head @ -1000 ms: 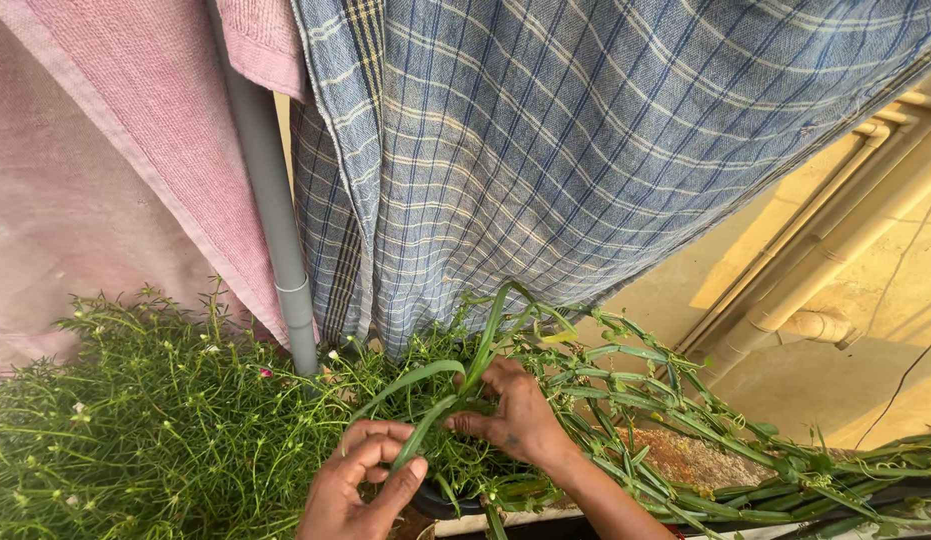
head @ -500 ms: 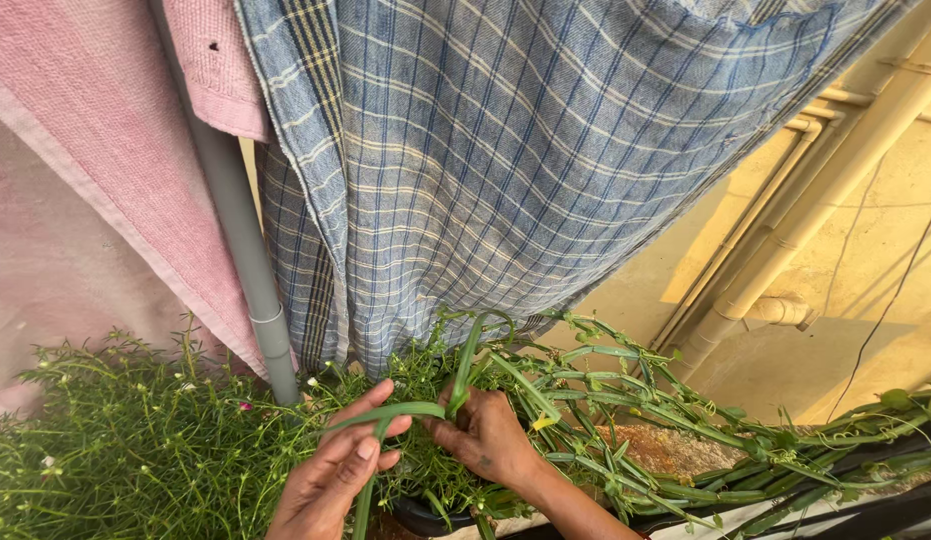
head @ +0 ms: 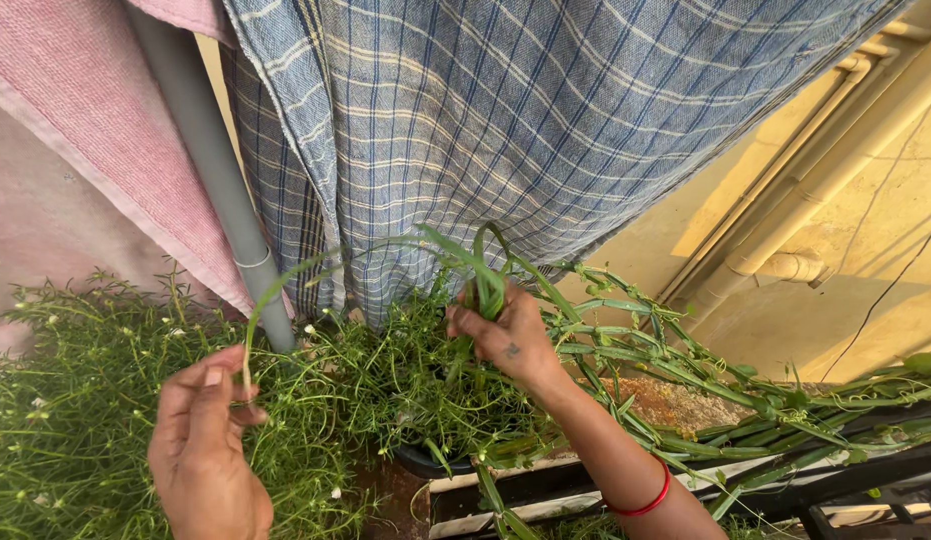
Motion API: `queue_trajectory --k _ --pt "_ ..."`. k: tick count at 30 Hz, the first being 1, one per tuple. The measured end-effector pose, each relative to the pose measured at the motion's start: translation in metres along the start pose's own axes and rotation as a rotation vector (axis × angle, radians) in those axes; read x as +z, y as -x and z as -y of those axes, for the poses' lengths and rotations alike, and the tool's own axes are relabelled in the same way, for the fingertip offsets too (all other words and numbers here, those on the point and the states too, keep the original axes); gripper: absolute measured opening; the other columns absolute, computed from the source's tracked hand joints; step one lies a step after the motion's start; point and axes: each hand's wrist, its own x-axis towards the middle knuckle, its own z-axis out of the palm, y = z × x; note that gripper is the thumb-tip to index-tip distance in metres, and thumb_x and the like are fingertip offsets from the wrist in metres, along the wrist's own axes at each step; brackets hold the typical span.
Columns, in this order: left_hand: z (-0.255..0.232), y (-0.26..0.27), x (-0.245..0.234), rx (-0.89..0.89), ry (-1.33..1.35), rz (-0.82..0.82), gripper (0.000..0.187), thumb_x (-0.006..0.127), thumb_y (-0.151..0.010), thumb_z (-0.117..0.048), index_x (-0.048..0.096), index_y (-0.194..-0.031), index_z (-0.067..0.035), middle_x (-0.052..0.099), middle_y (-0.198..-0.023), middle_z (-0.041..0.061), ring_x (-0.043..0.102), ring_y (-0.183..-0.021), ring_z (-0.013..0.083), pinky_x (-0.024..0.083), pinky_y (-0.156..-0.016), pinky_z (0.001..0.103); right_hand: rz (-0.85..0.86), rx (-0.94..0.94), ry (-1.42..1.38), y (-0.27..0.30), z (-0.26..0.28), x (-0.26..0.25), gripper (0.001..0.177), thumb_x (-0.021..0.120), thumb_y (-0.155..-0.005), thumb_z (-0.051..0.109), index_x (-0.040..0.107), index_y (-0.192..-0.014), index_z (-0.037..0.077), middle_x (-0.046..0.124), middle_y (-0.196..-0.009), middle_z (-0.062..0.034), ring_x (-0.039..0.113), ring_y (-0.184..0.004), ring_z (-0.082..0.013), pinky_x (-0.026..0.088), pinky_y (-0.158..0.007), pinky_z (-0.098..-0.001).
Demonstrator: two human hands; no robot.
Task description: The person tends to potted plants on a balcony, separating and arranging long green stems and small flowering plants. They lift and reposition foliage, pull apart tangled stems, and adjust plant placement within the pots.
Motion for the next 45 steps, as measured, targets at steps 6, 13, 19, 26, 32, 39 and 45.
queue_trajectory --k 6,13,19,26,32,39,45 --pt "0.044 0.006 0.019 -0.295 -0.319 0.208 0.018 0.065 -0.091 -0.013 0.078 -0.102 -0.006 0.077 -0.088 0.01 0.057 -0.058 0.0129 0.045 -0.047 0.03 -0.032 0.0 -0.124 -0.022 0.029 -0.015 0.013 0.068 -0.091 0.007 0.06 -0.101 0.005 0.074 -0.088 -0.0071 0.071 -0.07 -0.01 0.049 -0.047 -0.0232" --pt "0.045 0.005 0.097 -0.02 -0.781 0.502 0.03 0.076 -0.084 -0.022 0.079 -0.112 -0.01 0.076 -0.091 0.005 0.069 -0.064 0.0114 0.058 -0.057 0.029 0.019 -0.011 -0.026 -0.026 0.067 -0.026 0.013 0.072 -0.092 0.01 0.065 -0.101 0.006 0.074 -0.08 -0.0059 0.059 -0.055 -0.0082 0.048 -0.048 -0.0221" --pt "0.057 0.002 0.141 0.044 -0.932 0.662 0.07 0.089 -0.067 -0.032 0.066 -0.131 -0.014 0.068 -0.108 0.005 0.069 -0.071 0.0177 0.058 -0.066 0.034 0.035 -0.093 -0.085 -0.014 0.1 -0.036 0.014 0.073 -0.092 0.009 0.067 -0.104 0.004 0.075 -0.085 -0.0062 0.063 -0.062 -0.0075 0.05 -0.053 -0.0219" --pt "0.051 -0.006 0.155 0.121 -0.974 0.72 0.031 0.073 -0.092 -0.038 0.071 -0.099 -0.008 0.067 -0.075 0.006 0.066 -0.062 0.0182 0.057 -0.06 0.04 0.243 -0.413 0.034 0.004 0.139 -0.033 0.037 0.08 -0.095 0.008 0.062 -0.127 0.001 0.07 -0.109 -0.0087 0.069 -0.089 -0.0104 0.06 -0.075 -0.0261" --pt "0.014 -0.019 0.154 0.284 -0.756 0.694 0.029 0.074 -0.089 -0.036 0.075 -0.09 -0.007 0.066 -0.07 0.003 0.063 -0.056 0.0156 0.05 -0.054 0.037 0.083 -0.431 0.747 0.042 0.156 -0.05 0.086 0.086 -0.076 0.023 0.046 -0.15 0.007 0.062 -0.129 -0.0129 0.074 -0.072 -0.0178 0.059 -0.059 -0.0303" --pt "0.007 -0.028 0.157 0.126 -0.535 0.649 0.034 0.075 -0.09 -0.037 0.074 -0.08 -0.004 0.064 -0.061 0.003 0.058 -0.056 0.0114 0.047 -0.053 0.031 0.13 -0.303 1.063 0.045 0.069 -0.049 0.048 0.08 -0.081 0.04 0.071 -0.121 0.014 0.076 -0.104 -0.0116 0.075 -0.087 -0.0327 0.056 -0.077 -0.0481" --pt "0.002 -0.031 0.162 -0.125 -0.416 0.59 0.04 0.076 -0.087 -0.041 0.073 -0.098 -0.002 0.058 -0.059 0.006 0.051 -0.046 0.0116 0.04 -0.039 0.027 0.28 -0.022 1.074 0.034 0.023 -0.033 0.041 0.08 -0.079 0.026 0.069 -0.117 0.015 0.08 -0.09 -0.0102 0.074 -0.084 -0.0316 0.056 -0.081 -0.0467"
